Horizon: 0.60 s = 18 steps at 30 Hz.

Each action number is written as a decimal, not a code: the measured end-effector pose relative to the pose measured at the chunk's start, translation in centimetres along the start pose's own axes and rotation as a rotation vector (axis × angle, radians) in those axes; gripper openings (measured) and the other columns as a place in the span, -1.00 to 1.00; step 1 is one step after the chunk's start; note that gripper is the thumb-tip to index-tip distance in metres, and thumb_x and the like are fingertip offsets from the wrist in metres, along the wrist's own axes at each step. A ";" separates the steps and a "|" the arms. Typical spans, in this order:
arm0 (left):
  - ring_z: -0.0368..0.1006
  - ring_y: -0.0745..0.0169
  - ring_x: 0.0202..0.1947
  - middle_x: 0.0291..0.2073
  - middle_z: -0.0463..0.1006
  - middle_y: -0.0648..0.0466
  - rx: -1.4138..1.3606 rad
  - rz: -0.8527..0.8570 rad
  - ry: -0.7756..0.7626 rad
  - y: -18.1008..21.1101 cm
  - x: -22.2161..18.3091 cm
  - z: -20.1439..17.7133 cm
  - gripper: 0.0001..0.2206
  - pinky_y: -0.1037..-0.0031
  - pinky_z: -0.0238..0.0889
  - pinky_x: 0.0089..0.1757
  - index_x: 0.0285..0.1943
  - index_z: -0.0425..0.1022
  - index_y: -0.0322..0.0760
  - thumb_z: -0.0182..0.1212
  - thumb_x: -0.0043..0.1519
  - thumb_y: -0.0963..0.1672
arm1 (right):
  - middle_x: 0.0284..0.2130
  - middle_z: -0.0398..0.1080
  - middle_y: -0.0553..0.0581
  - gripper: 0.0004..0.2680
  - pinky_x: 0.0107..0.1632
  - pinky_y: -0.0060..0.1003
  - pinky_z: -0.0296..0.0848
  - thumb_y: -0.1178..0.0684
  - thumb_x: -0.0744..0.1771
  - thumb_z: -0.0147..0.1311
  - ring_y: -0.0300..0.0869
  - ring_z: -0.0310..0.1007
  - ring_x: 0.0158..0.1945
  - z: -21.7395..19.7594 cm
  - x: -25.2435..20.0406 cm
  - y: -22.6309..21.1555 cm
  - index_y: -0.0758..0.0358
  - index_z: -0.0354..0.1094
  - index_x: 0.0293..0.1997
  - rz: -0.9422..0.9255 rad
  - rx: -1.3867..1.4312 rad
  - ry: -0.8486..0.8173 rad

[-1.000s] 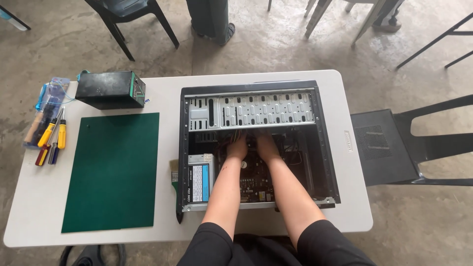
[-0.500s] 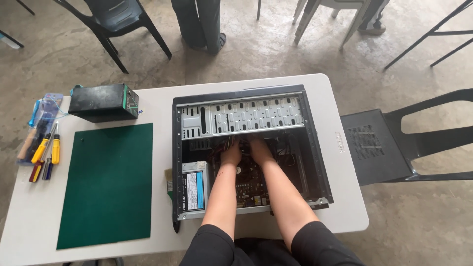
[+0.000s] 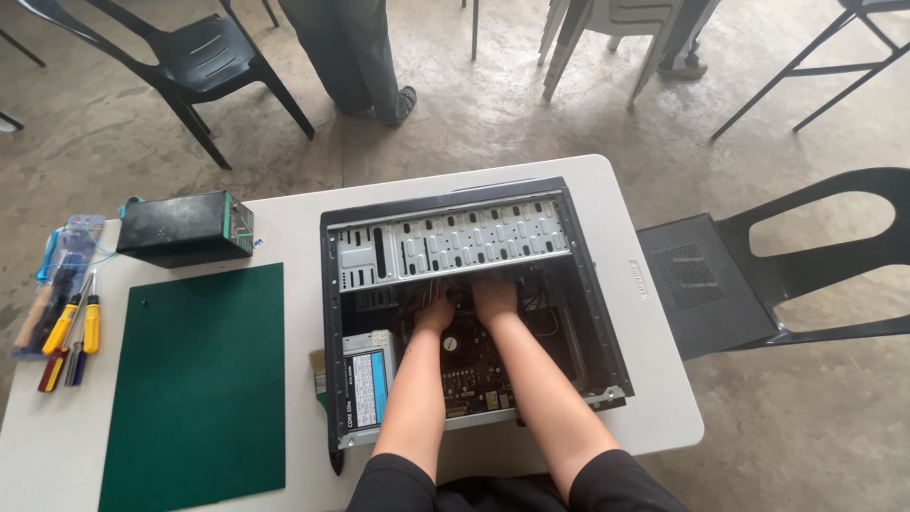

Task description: Cleaning the exterior of a computer case with a brush, removing the side panel with a screwdriver, and manipulating internal components.

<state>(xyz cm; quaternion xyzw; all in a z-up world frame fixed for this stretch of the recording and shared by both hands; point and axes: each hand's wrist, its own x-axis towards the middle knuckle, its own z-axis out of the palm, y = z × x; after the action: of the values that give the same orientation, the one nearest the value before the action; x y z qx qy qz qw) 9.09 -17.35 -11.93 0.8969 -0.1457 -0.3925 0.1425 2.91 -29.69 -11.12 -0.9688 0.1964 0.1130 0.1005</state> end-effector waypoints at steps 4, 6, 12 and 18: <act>0.02 -0.25 0.58 0.59 0.18 0.02 -0.166 0.007 -0.030 -0.6 2.9 2.1 -0.38 -0.42 -0.15 0.35 0.66 0.02 0.12 -0.16 0.43 0.20 | 0.02 0.58 0.29 -0.73 0.14 0.17 0.54 0.02 0.46 -0.18 0.11 0.57 0.19 0.9 0.8 0.5 0.25 0.52 0.12 0.088 0.126 -0.106; 0.09 -0.20 0.56 0.55 0.24 -0.05 -0.085 0.023 -0.073 1.6 0.0 0.0 -0.41 -0.32 -0.02 0.34 0.61 0.13 -0.06 -0.12 0.43 0.14 | 0.10 0.54 0.32 -0.71 0.22 0.18 0.50 0.03 0.47 -0.23 0.13 0.51 0.27 -1.6 -0.2 0.3 0.27 0.47 0.18 0.063 0.171 -0.158; 0.39 -0.08 0.38 0.30 0.52 -0.08 0.248 0.092 -0.114 4.2 -1.8 -0.6 -0.57 -0.16 0.36 0.19 0.39 0.47 -0.27 0.00 0.38 -0.05 | 0.26 0.44 0.39 -0.69 0.37 0.19 0.41 0.04 0.48 -0.25 0.18 0.36 0.41 -3.1 -0.4 0.4 0.32 0.35 0.33 0.031 0.224 -0.257; 0.47 -0.19 0.30 0.20 0.58 -0.19 0.166 0.245 0.116 5.6 -4.9 -2.5 -0.65 -0.10 0.41 0.17 0.28 0.55 -0.36 -0.05 0.39 -0.16 | 0.19 0.49 0.36 -0.71 0.33 0.15 0.46 0.08 0.46 -0.19 0.15 0.42 0.36 -7.0 -1.9 -1.3 0.34 0.41 0.27 0.064 0.137 -0.265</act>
<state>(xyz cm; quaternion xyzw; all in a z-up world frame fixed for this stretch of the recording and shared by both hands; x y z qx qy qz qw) 6.93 -20.30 -4.91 0.9023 -0.2777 -0.3061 0.1228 2.96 -29.46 -3.70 -0.9294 0.2196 0.2294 0.1879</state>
